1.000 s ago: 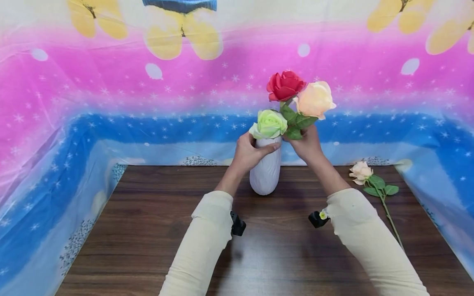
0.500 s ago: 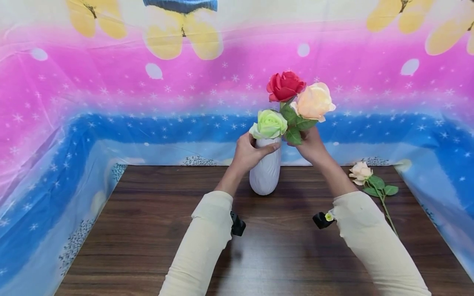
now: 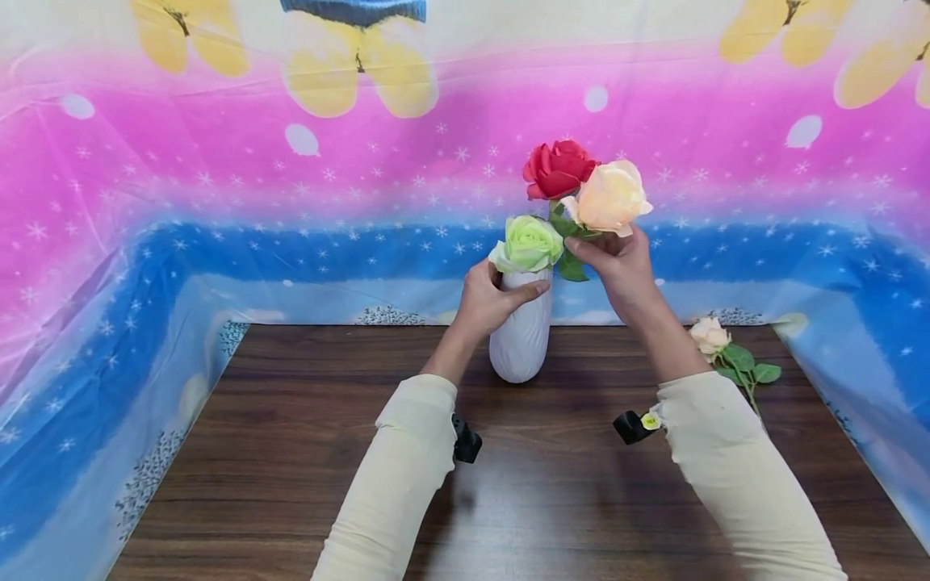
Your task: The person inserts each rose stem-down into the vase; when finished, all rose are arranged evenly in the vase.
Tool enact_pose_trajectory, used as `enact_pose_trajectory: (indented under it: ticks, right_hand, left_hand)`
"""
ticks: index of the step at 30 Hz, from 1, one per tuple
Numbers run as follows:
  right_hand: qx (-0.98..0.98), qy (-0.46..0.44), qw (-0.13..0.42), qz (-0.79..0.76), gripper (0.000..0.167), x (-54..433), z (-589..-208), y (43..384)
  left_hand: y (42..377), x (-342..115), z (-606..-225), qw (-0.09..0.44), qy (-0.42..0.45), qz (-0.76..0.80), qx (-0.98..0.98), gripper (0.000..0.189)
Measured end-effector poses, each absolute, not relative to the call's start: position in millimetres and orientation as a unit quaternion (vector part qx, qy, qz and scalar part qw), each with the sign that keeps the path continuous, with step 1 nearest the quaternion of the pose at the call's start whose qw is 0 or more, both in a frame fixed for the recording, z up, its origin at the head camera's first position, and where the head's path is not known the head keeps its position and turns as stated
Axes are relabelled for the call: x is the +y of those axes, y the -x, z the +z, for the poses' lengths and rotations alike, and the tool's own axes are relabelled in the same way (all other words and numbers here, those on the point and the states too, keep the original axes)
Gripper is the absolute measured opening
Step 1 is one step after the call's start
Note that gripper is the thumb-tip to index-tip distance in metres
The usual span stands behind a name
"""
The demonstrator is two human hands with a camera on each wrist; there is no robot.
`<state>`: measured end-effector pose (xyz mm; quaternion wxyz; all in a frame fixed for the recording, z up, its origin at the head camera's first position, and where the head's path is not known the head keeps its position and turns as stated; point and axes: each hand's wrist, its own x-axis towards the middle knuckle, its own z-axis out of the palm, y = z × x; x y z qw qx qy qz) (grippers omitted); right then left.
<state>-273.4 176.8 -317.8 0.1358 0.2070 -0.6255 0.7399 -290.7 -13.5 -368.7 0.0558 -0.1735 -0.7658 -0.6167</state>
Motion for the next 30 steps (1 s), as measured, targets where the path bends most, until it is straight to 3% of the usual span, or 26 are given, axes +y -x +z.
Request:
enact_pose_trajectory:
  ticks: [13,21,30]
  right_hand:
    - [-0.665,-0.172,0.185,0.702,0.029,173,-325,280]
    - [-0.721,-0.196,0.182,0.639,0.045,167,-324,281]
    - [-0.750,-0.186,0.186,0.607,0.038,161,-326,284]
  left_hand:
    - [290,-14,-369,0.058,0.173,-0.614,-0.768,0.051]
    - [290,-14,-369,0.060,0.179,-0.620,-0.762,0.052]
    - [290,-14,-370,0.065,0.185,-0.630,-0.751,0.054]
